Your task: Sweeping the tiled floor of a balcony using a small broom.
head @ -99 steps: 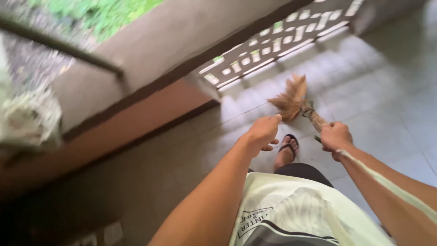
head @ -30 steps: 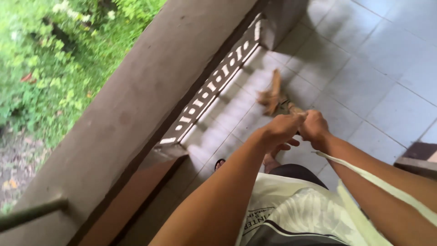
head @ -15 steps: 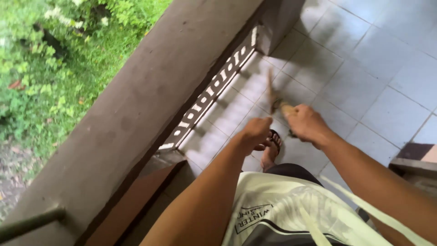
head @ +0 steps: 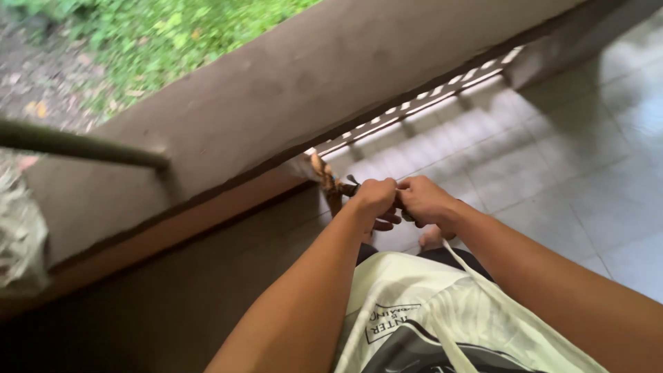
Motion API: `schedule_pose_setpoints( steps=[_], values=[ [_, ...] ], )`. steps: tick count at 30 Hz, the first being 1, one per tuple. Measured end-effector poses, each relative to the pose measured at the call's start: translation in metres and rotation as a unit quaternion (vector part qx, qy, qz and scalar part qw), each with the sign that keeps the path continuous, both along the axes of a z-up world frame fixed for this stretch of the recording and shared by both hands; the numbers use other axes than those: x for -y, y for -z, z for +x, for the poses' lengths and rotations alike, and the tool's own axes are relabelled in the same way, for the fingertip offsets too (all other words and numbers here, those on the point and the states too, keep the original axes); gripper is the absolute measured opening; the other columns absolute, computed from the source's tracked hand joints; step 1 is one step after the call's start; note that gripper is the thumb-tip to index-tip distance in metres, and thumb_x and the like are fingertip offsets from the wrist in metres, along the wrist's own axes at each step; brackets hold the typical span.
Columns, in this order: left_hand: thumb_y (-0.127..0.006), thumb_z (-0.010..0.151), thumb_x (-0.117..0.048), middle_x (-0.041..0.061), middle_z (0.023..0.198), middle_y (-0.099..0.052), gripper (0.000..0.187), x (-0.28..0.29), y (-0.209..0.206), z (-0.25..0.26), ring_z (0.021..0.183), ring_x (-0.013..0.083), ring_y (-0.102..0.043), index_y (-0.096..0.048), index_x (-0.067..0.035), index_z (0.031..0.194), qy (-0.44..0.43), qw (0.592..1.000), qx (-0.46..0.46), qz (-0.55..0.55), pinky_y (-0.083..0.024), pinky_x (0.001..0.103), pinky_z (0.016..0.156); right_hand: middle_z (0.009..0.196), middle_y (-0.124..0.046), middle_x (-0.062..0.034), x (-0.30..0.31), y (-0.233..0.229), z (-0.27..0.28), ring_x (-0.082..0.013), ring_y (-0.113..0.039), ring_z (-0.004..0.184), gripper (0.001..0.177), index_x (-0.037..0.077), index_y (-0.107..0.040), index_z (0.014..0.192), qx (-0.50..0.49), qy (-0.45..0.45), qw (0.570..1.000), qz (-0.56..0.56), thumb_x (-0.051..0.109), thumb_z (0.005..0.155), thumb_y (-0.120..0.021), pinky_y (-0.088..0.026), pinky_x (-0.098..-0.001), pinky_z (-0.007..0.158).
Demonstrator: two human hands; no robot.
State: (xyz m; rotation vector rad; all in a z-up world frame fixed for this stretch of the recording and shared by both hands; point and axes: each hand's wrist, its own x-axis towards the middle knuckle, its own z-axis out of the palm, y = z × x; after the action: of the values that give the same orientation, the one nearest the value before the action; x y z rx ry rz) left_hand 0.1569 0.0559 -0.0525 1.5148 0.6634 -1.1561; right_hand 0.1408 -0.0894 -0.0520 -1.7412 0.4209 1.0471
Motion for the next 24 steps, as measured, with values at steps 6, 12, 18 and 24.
schedule_pose_setpoints(
  steps=[6,12,18,24],
  values=[
    [-0.042,0.097,-0.034,0.020,0.116,-0.064,0.046,-0.001,-0.022,-0.009,0.084,0.0311,-0.072,-0.056,0.000,0.125,-0.012,1.000,-0.016,0.020,-0.060,0.044,0.065,0.098,-0.073,-0.0158,0.026,0.089,-0.023,-0.0198,-0.072,0.076,0.050,-0.005,-0.057,0.132,0.090,0.047,0.994,-0.044,0.029,0.095,-0.063,-0.060,-0.0343,0.062],
    [-0.043,0.097,-0.033,0.021,0.121,-0.065,0.051,0.038,-0.015,-0.007,0.089,0.0313,-0.074,-0.052,0.006,0.129,0.074,0.997,0.006,0.016,-0.061,0.043,0.069,0.106,-0.075,-0.0222,0.106,0.083,-0.024,-0.0255,-0.071,0.080,0.053,0.000,-0.057,0.141,0.130,0.088,0.962,-0.223,0.032,0.099,-0.062,-0.055,-0.0385,0.071],
    [-0.044,0.096,-0.031,0.019,0.119,-0.067,0.050,0.088,-0.008,0.004,0.088,0.0298,-0.073,-0.054,0.006,0.129,0.156,0.987,0.023,-0.005,-0.056,0.041,0.068,0.102,-0.069,-0.0170,0.171,0.036,-0.021,-0.0271,-0.068,0.070,0.050,0.001,-0.054,0.138,0.073,0.272,0.931,-0.234,0.032,0.099,-0.060,-0.057,-0.0403,0.059],
    [-0.046,0.096,-0.032,0.017,0.117,-0.067,0.050,0.139,-0.011,0.012,0.087,0.0286,-0.073,-0.054,0.006,0.127,0.213,0.976,0.035,-0.017,-0.055,0.040,0.066,0.095,-0.066,-0.0146,0.203,0.016,-0.038,-0.0267,-0.066,0.069,0.044,-0.002,-0.056,0.129,0.059,0.338,0.903,-0.259,0.031,0.100,-0.056,-0.056,-0.0402,0.055]
  ],
)
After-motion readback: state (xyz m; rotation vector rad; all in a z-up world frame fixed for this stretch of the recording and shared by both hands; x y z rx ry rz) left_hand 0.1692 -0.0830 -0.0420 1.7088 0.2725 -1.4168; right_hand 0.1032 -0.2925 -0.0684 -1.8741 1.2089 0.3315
